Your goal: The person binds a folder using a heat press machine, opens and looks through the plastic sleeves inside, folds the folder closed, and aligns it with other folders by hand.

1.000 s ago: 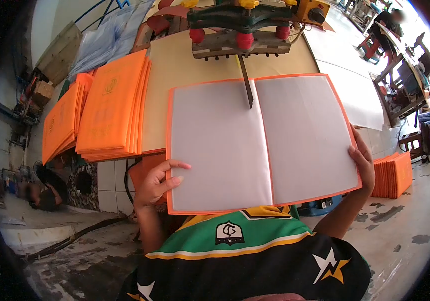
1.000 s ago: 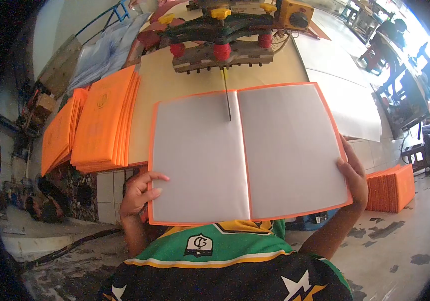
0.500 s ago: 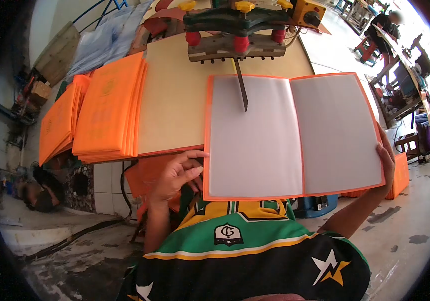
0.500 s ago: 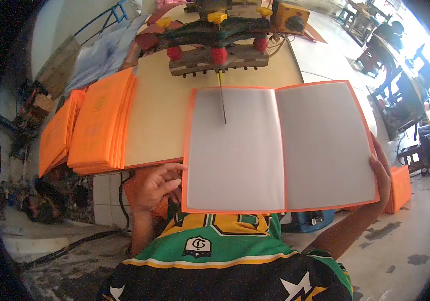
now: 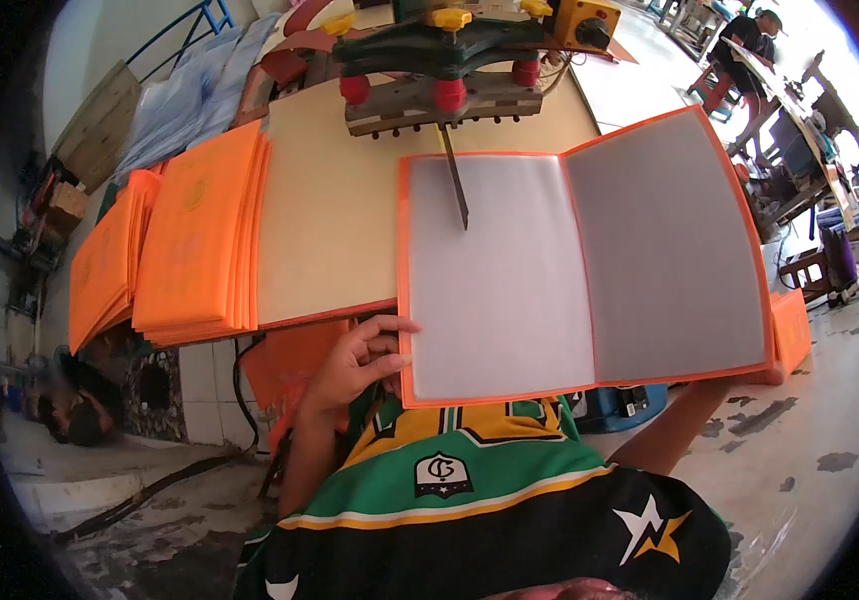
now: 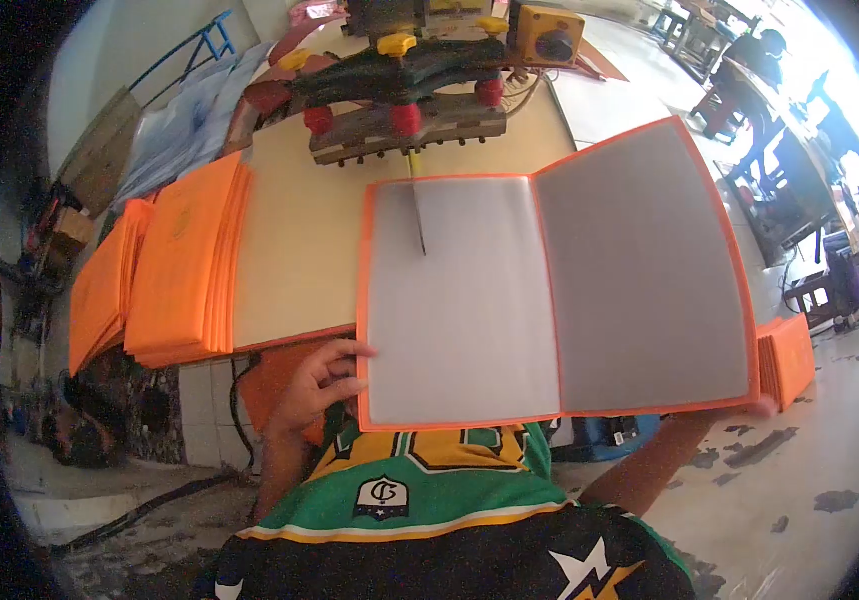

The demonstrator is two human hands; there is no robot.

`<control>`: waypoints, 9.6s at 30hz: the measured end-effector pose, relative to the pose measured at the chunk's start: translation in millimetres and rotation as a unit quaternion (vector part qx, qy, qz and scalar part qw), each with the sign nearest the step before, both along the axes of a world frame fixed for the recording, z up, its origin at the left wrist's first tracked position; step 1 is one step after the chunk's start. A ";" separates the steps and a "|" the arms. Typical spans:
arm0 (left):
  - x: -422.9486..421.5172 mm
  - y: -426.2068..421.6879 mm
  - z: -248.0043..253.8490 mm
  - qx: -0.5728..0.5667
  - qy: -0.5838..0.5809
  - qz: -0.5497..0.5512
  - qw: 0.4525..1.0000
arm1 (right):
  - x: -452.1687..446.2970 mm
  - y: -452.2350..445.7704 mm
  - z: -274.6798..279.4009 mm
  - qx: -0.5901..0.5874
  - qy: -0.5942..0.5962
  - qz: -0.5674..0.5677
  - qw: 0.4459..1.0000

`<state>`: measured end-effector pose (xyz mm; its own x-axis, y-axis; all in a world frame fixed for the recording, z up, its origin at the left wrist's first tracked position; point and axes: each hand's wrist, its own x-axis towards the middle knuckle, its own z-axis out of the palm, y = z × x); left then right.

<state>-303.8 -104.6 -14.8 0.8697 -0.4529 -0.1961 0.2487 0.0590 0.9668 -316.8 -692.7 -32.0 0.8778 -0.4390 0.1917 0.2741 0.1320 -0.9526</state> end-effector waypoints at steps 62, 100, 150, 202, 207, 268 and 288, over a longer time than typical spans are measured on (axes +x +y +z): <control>41.9 -89.7 -3.0 -0.070 0.039 -0.154 0.985 | 15.9 74.7 126.8 -0.137 -0.250 -0.393 0.874; -7.4 76.6 0.0 -0.162 -0.248 0.392 0.871 | 74.8 131.8 61.0 -0.174 -0.032 0.159 0.971; 31.5 64.3 3.3 0.024 -0.292 0.465 0.835 | 164.3 203.9 17.0 0.033 -0.086 0.220 0.971; 35.4 71.2 -17.3 0.076 -0.332 0.473 0.812 | 164.3 204.5 19.4 -0.026 -0.069 0.211 0.975; 33.5 70.5 -16.8 0.083 -0.302 0.493 0.811 | 158.5 205.2 29.2 -0.041 -0.058 0.234 0.970; 32.6 68.4 -8.8 0.049 -0.342 0.444 0.827 | 163.2 205.9 22.1 -0.008 -0.084 0.235 0.968; 40.8 88.9 -36.9 0.063 -0.314 0.472 0.822 | 160.3 208.4 25.3 -0.023 -0.074 0.216 0.973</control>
